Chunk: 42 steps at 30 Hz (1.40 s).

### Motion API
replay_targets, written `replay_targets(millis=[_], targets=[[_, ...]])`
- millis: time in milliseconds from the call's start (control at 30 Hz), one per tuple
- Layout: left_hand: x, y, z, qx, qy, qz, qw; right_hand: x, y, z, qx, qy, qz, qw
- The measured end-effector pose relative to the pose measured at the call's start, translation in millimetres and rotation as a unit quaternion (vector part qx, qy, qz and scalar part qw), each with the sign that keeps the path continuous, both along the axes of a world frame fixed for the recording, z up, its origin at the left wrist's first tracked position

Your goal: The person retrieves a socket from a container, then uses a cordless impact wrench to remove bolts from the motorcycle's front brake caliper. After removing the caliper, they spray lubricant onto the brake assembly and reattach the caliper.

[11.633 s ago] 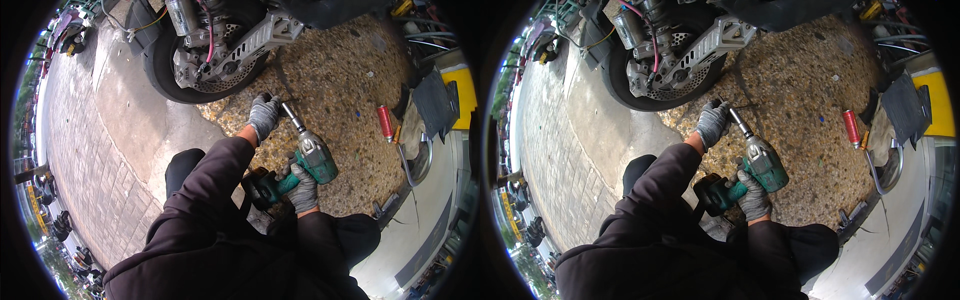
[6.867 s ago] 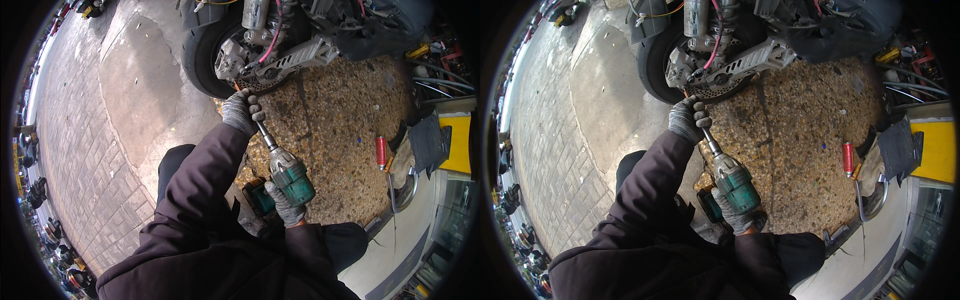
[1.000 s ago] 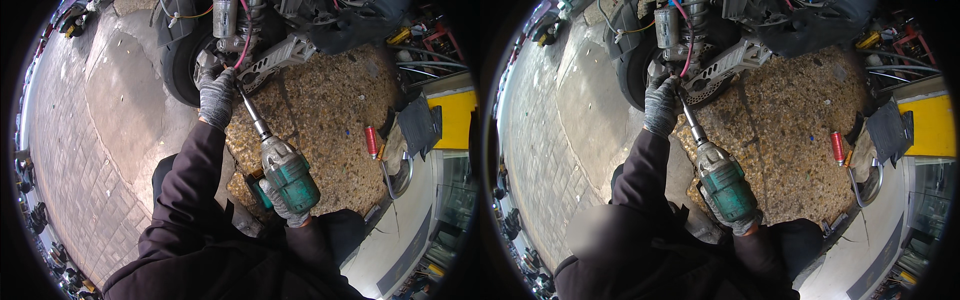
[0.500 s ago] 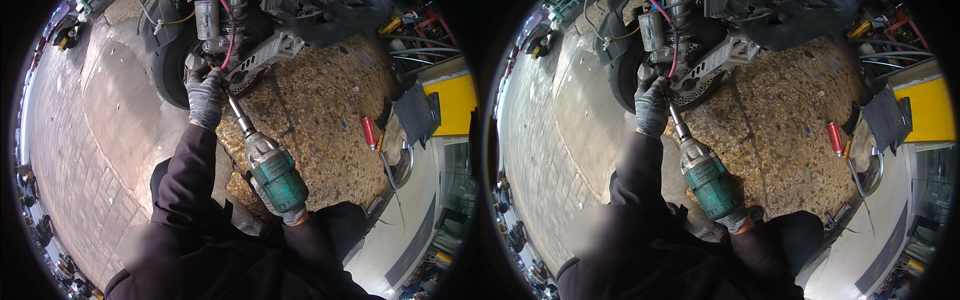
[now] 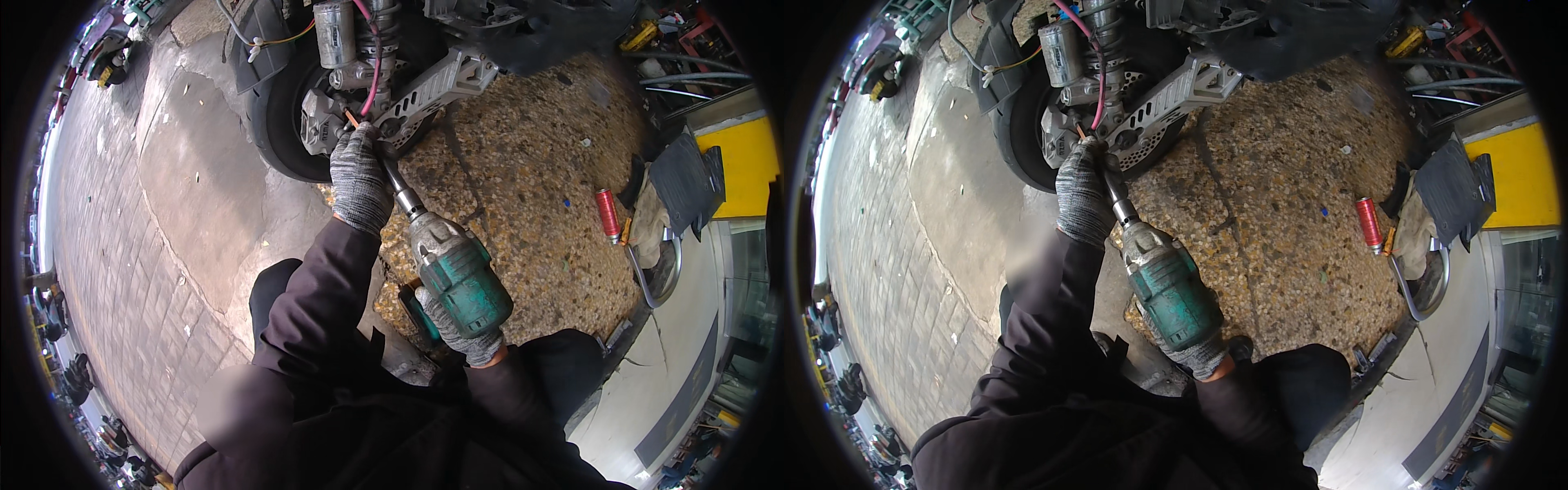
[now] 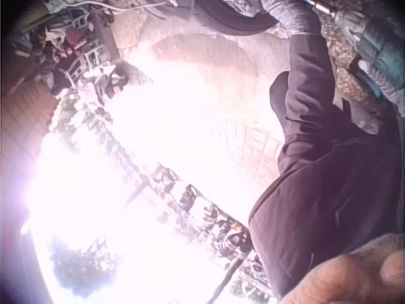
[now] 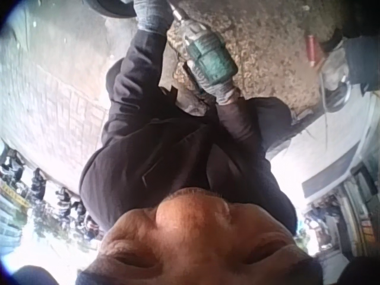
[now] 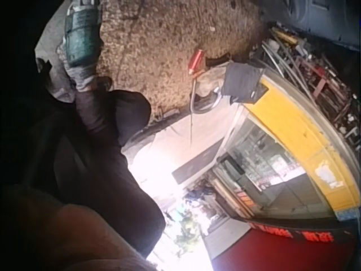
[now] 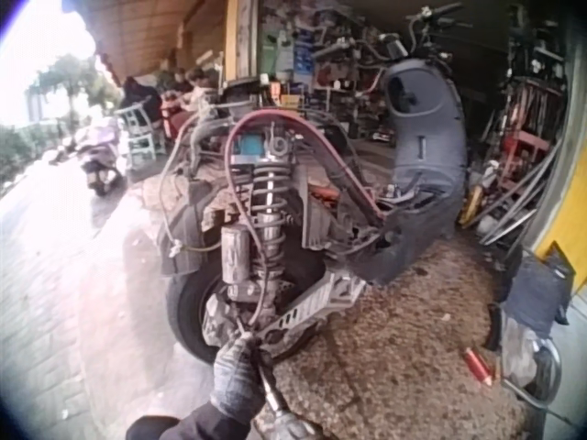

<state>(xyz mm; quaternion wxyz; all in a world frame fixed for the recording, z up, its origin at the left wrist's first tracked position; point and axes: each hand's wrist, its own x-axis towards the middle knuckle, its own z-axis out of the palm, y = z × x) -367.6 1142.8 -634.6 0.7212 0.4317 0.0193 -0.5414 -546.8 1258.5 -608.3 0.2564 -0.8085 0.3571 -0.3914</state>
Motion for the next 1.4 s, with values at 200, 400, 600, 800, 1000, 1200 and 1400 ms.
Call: replay_targets(millis=[200, 400, 600, 800, 1000, 1200, 1400], targets=[[-4, 10, 3, -0.024, -0.012, -0.045, 0.999, -11, 9, -10, -0.209, 0.469, 0.048, 0.857], [-16, 15, 3, 0.017, -0.109, -0.037, 0.993, -22, 8, -23, 0.035, 0.050, 0.039, 0.997], [-37, 24, -22, -0.012, -0.228, -0.050, 0.972, -38, 36, -74, 0.465, -0.247, -0.114, 0.843], [-71, 36, -65, -0.029, -0.232, -0.152, 0.960, -51, 42, -144, 0.639, -0.486, -0.235, 0.548], [-91, 52, -136, 0.149, -0.310, -0.240, 0.908, -75, 63, -206, 0.741, -0.403, -0.354, 0.403], [-109, 71, -180, 0.220, -0.450, -0.286, 0.817, -88, 83, -254, 0.696, -0.117, -0.424, 0.568], [-115, 80, -181, 0.212, -0.503, -0.296, 0.784, -69, -6, -158, 0.487, 0.143, -0.210, 0.836]])
